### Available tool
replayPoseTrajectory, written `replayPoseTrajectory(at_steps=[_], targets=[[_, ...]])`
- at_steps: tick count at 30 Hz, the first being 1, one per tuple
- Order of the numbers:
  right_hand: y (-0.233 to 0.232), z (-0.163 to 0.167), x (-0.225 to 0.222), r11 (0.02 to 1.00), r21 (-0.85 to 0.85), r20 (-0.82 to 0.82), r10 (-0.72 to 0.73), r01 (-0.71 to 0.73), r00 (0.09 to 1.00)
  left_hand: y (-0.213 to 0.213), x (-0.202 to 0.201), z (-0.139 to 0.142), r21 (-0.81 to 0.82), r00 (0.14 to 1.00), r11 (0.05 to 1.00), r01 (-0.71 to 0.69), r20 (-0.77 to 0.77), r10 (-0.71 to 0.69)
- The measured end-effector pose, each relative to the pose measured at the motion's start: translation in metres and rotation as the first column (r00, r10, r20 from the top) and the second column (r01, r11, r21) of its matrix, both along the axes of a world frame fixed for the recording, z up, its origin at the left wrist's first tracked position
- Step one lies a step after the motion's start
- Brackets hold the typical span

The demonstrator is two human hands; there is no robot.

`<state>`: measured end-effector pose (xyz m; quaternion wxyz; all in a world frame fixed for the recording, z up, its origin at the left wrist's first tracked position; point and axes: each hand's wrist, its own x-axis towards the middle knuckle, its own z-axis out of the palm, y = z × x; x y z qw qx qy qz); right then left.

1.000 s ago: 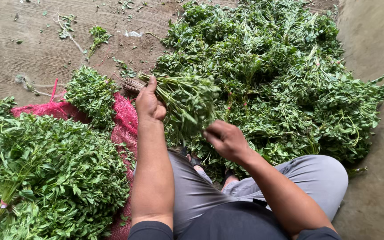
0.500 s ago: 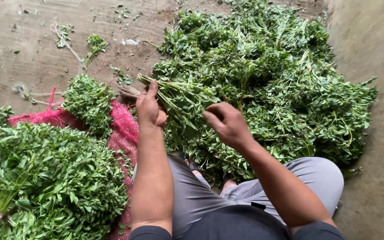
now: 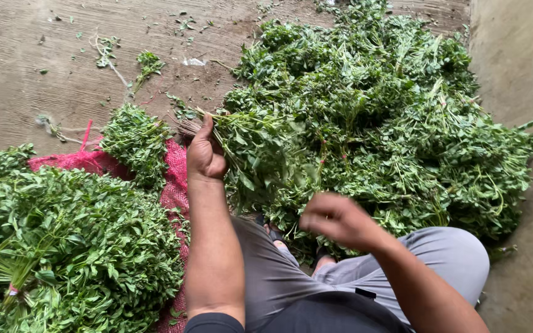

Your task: The person sits on the floor among large piles of leafy green vegetables, gathers handfuls of the greens, aligns the stems, and ties each bunch together with a tie. Finished bunches are set aside on a pink mesh sack as the person works through the piles.

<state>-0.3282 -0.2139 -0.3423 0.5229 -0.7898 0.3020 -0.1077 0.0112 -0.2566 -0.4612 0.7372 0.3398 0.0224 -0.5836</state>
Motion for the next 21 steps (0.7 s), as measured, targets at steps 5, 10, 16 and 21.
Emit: replayPoseTrajectory(at_steps=[5, 10, 16, 21], targets=[[-0.034, -0.001, 0.019, 0.871, -0.32, 0.101, -0.359, 0.372, 0.928, 0.001, -0.011, -0.004, -0.157, 0.991, 0.982, 0.1, -0.072, -0.113], [-0.041, 0.004, 0.041, 0.829, -0.507, 0.103, -0.217, 0.239, 0.971, 0.001, -0.016, 0.0, -0.129, 0.991, 0.987, 0.099, -0.077, -0.11], [-0.023, 0.023, 0.009, 0.983, -0.163, 0.137, 0.104, -0.081, 0.985, 0.003, -0.004, -0.002, -0.107, 0.995, 0.991, 0.075, -0.062, -0.082], [-0.018, 0.022, -0.016, 0.922, -0.238, 0.31, 0.37, -0.305, 0.876, 0.005, 0.006, -0.003, -0.264, 0.967, 0.961, 0.084, -0.21, -0.143]])
